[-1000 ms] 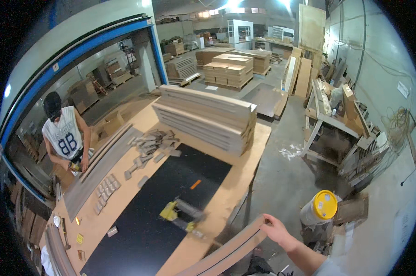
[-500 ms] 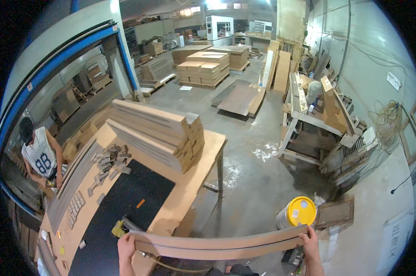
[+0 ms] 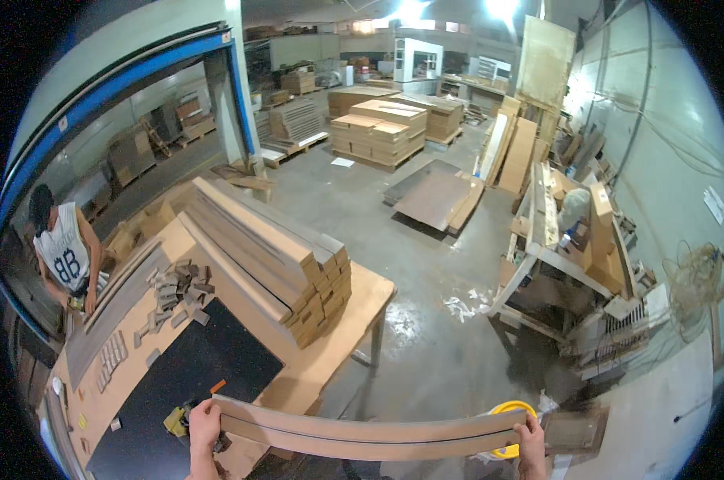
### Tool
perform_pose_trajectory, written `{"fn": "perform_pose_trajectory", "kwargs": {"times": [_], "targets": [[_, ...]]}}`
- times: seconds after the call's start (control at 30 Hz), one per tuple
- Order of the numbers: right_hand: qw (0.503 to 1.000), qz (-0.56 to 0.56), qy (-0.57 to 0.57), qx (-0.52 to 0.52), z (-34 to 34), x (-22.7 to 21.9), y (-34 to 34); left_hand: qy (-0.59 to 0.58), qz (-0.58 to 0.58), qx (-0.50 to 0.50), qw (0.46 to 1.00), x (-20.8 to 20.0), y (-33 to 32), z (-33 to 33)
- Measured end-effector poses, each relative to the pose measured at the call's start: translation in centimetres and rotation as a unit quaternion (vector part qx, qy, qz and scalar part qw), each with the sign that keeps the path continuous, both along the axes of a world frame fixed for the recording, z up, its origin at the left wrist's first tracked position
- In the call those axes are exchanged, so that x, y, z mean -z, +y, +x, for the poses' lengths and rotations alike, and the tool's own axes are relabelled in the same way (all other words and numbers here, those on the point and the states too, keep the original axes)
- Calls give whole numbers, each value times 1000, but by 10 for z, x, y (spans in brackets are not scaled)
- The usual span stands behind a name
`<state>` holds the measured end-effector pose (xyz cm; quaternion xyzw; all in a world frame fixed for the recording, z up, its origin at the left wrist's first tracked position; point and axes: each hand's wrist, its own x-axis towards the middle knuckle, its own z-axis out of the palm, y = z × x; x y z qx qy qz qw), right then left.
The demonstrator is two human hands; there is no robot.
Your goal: The worker is assembling and securing wooden strips onto a base panel using a pneumatic nail gun in a workshop setting.
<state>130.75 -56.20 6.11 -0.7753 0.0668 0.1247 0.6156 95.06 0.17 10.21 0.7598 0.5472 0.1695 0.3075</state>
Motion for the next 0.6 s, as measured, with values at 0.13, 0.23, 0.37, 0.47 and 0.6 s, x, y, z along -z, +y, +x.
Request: {"fn": "perform_pose_trajectory", "kwargs": {"times": [0.13,0.23,0.37,0.47,0.6], "targets": [[997,11,-28,-66,82,19,50,-20,23,-58,998,19,8,15],[995,-3,5,-96,126,-2,106,13,-9,-133,991,22,3,23],[988,6,26,-155,186,-5,150,-25,-56,-232,971,4,-15,42],[977,18,56,-207,224,5,175,27,29,-224,974,11,-39,31],[963,20,48,-266,256,19,212,48,-17,-280,959,23,-60,26]]}}
